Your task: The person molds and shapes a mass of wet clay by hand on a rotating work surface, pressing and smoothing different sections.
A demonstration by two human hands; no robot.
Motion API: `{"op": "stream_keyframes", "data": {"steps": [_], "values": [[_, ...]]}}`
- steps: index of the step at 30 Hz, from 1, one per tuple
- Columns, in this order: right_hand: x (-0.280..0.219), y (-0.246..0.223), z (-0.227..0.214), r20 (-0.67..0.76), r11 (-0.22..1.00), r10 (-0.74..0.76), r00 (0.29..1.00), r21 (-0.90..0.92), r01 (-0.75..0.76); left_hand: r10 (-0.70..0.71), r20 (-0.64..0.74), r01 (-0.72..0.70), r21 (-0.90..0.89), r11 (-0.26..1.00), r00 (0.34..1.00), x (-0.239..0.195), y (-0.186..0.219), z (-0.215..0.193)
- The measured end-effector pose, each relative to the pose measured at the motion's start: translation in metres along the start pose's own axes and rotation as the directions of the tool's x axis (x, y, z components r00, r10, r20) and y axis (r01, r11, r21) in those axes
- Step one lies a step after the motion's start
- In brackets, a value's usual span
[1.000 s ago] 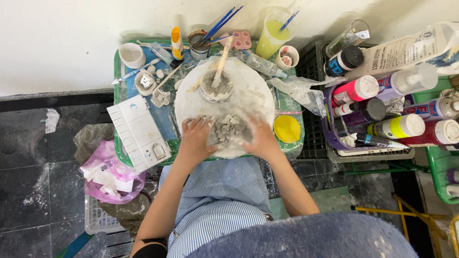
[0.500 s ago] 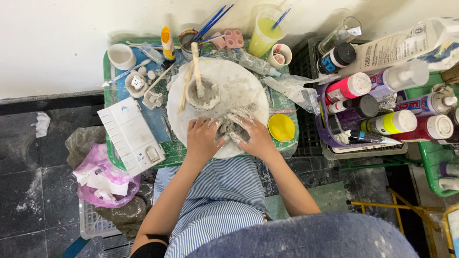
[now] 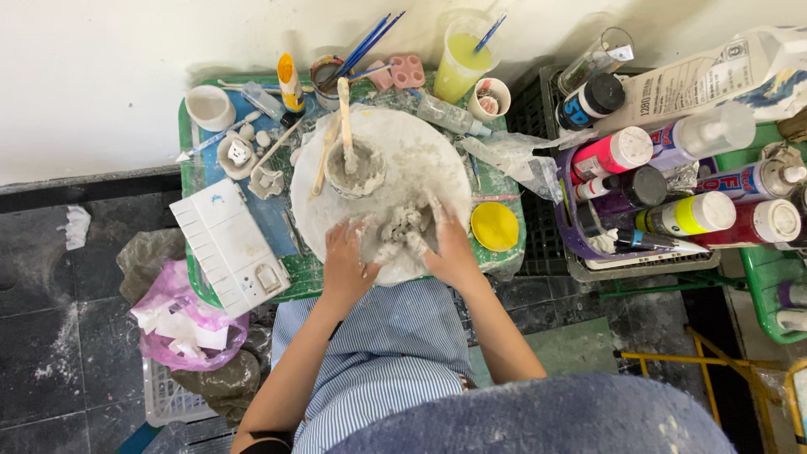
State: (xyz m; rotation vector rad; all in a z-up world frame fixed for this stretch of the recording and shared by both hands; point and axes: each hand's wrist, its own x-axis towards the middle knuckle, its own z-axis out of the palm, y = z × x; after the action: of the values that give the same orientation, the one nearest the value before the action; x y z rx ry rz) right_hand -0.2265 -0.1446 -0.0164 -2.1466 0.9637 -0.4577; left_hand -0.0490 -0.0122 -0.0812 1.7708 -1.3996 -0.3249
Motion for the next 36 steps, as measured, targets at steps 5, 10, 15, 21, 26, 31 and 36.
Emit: {"op": "stream_keyframes", "data": {"steps": [5, 10, 15, 21, 26, 31, 36], "values": [[0.012, -0.017, 0.009, 0.141, 0.967, 0.032, 0.989, -0.253, 0.004, 0.027, -0.177, -0.039, -0.068, 0.997, 0.984, -0.004, -0.006, 0.007], [0.024, -0.006, 0.014, 0.216, 0.916, 0.079, 0.973, -0.400, 0.014, -0.084, -0.224, 0.048, -0.158, 0.986, 0.971, -0.009, -0.021, 0.013], [0.036, 0.021, 0.011, 0.143, 0.959, -0.072, 0.987, -0.264, 0.109, -0.051, -0.250, 0.021, -0.124, 0.992, 0.967, -0.014, -0.031, 0.017], [0.028, 0.023, 0.008, 0.064, 0.992, -0.073, 0.995, -0.098, 0.079, -0.004, -0.238, -0.018, -0.093, 0.996, 0.971, -0.010, -0.018, 0.009], [0.036, 0.023, -0.001, -0.079, 0.909, -0.013, 0.997, 0.414, 0.045, 0.009, -0.182, -0.019, -0.056, 0.998, 0.983, -0.003, -0.003, -0.002], [0.032, 0.002, -0.016, 0.102, 0.945, -0.290, 0.952, -0.127, 0.302, 0.001, -0.193, -0.008, -0.033, 0.999, 0.981, 0.001, 0.000, -0.006], [0.029, -0.004, 0.007, 0.347, 0.875, -0.058, 0.936, -0.434, 0.215, -0.004, -0.235, -0.008, -0.051, 0.999, 0.972, 0.003, -0.002, -0.006]]}}
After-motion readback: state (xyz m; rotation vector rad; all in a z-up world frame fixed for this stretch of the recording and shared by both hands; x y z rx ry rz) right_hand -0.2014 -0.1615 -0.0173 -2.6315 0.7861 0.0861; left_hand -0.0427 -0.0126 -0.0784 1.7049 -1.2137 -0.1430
